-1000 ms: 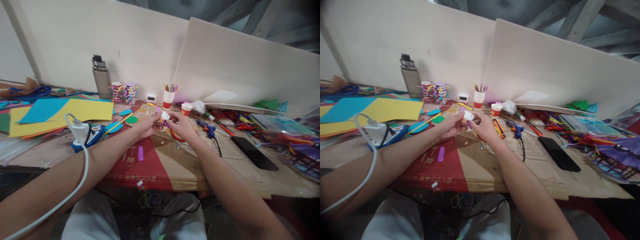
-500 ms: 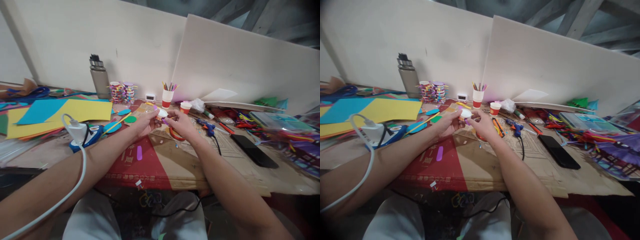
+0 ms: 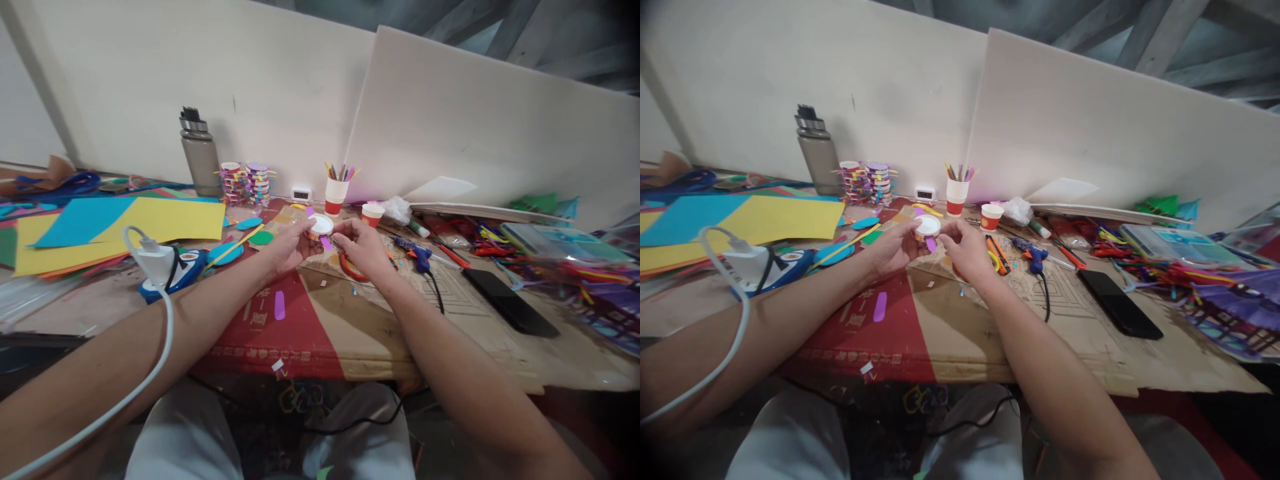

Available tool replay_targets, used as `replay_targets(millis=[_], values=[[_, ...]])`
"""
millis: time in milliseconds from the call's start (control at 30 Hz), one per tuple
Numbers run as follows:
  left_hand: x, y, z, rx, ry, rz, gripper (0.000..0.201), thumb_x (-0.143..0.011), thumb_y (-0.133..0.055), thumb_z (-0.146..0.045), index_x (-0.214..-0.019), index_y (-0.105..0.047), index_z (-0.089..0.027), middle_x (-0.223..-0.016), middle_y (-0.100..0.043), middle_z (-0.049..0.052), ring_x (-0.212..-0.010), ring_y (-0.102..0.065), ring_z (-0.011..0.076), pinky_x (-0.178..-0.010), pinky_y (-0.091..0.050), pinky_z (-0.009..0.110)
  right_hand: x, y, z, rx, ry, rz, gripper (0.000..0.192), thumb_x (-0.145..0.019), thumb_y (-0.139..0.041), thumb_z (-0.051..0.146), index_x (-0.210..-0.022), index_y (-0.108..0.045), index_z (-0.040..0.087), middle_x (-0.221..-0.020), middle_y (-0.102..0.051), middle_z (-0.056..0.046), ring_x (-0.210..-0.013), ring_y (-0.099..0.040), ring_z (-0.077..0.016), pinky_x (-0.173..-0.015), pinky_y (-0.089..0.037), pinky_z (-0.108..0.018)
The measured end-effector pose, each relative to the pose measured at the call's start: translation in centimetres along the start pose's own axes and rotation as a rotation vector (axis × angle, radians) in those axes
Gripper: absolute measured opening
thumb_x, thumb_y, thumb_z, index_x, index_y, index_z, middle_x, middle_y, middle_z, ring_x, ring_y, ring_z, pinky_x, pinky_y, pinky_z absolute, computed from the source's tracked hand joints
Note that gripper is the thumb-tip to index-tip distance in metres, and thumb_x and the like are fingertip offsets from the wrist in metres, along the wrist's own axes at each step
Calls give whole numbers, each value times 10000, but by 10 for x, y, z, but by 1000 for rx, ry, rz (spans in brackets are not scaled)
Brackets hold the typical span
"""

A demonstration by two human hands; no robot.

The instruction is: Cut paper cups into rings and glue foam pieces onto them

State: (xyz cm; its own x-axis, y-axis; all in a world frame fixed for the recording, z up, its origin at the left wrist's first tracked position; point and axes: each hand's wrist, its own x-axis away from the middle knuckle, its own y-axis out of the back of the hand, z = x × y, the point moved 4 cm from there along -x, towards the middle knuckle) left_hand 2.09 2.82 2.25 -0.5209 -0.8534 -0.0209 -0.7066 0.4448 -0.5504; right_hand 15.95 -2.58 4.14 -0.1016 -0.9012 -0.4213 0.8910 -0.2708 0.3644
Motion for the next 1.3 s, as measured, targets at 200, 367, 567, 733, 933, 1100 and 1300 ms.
replay_targets(millis=[200, 367, 567, 733, 933, 1100, 1300], values=[[1, -3, -1, -9, -31, -1, 122, -852, -576, -141, -952, -640, -114, -839, -689, 67, -651, -591, 108, -615, -507, 233, 1, 0, 1, 4, 27, -14, 73, -781, -609, 255, -831, -592, 205, -746, -646, -10, -642, -573, -136, -599, -479, -271], [2, -4, -1, -41, -56, 42, 136, -833, -621, -164, -958, -644, -117, -885, -699, 70, -685, -601, 109, -626, -503, 231, 0, 2, -2, 33, 33, -49, 98, -792, -596, 297, -823, -588, 204, -769, -657, -21, -682, -589, -152, -657, -493, -295], [1, -1, -5, -92, -78, 25, 193, -835, -625, -232, -1001, -641, -133, -932, -730, 88, -683, -610, 126, -595, -493, 237, 1, 9, 2, 131, 23, -109, 113, -796, -482, 200, -814, -593, 204, -757, -648, -16, -696, -581, -155, -693, -465, -295], [0, 4, -11, -50, -92, -69, 192, -804, -529, -134, -973, -618, -126, -870, -737, 94, -644, -602, 129, -538, -466, 225, 2, 13, 9, 215, 70, -128, 220, -708, -402, 90, -746, -590, 198, -728, -635, -16, -694, -556, -156, -698, -434, -283], [4, 4, -12, 20, 7, -35, 238, -714, -558, -135, -944, -615, -117, -811, -725, 88, -528, -551, 102, -507, -457, 216, 2, 4, 9, 181, 142, -66, 153, -801, -482, 210, -893, -604, 192, -804, -623, -20, -723, -551, -152, -696, -431, -284], [7, -2, -8, -4, 30, -110, 180, -725, -586, -85, -899, -629, -108, -721, -690, 56, -557, -576, 101, -530, -473, 206, 5, -4, 10, 109, 192, -30, 219, -828, -585, 329, -995, -568, 189, -814, -577, -6, -722, -541, -137, -655, -432, -266], [8, -11, -5, 25, -30, -46, 170, -712, -615, -42, -871, -635, -98, -755, -677, 51, -625, -591, 100, -561, -477, 198, 5, -4, 10, 140, 205, -44, 206, -799, -649, 329, -938, -580, 194, -757, -531, 21, -671, -503, -125, -635, -411, -272]])
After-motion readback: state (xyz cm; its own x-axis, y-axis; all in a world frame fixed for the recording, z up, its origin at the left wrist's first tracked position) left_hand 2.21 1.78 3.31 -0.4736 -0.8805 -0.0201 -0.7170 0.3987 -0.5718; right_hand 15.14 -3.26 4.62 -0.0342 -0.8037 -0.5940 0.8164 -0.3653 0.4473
